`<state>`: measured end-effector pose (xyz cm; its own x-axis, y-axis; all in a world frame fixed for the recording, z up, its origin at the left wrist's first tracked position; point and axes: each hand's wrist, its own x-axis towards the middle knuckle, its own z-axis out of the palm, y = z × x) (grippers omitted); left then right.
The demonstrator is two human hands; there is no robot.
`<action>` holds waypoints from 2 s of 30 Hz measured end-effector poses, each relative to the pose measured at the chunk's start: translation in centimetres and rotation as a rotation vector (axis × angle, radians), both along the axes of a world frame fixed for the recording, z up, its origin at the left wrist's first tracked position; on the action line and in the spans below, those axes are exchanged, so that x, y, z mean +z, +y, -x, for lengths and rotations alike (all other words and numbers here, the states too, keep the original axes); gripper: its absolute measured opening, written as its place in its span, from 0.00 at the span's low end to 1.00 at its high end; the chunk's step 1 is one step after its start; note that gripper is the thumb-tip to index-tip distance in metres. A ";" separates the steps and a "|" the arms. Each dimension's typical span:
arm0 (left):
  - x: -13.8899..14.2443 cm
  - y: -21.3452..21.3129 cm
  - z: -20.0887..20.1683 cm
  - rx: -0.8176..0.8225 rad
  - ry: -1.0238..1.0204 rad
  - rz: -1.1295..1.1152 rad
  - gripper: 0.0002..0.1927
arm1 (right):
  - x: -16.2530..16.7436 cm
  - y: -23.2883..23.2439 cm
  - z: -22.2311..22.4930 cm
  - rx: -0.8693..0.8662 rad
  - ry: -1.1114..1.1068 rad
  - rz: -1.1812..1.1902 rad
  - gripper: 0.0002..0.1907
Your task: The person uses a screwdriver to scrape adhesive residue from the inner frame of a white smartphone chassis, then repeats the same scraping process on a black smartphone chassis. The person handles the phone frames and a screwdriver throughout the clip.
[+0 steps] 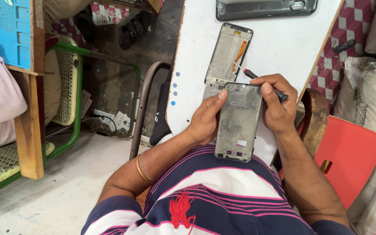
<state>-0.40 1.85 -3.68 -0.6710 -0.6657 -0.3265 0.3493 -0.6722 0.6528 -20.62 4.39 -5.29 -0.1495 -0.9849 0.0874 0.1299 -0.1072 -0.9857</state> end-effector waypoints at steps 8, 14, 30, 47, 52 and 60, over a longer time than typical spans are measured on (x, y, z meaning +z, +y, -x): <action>0.1 -0.2 -0.1 0.012 0.001 -0.025 0.33 | -0.1 0.0 0.1 0.013 -0.025 -0.014 0.17; -0.1 -0.1 0.3 0.095 0.023 -0.101 0.34 | -0.2 0.0 0.0 0.035 -0.026 0.031 0.18; -0.5 -0.3 0.2 0.022 0.023 -0.109 0.36 | -2.1 0.5 0.9 -0.031 0.136 0.068 0.18; -0.3 -0.7 -0.3 -0.046 0.357 -0.255 0.38 | 0.1 0.4 -0.3 -0.206 0.282 0.317 0.18; 0.1 -1.0 -0.1 -0.047 0.204 -0.107 0.39 | 0.4 1.8 0.1 -0.147 0.123 0.398 0.16; 1.1 -1.2 0.2 -0.071 0.150 -0.033 0.38 | -0.7 1.7 0.5 -0.091 0.235 0.516 0.13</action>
<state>-0.58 0.65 -2.59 -0.7586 -0.6057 -0.2401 0.3920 -0.7187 0.5744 -21.14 6.04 -5.99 -0.1506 -0.7900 0.5943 -0.1188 -0.5823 -0.8042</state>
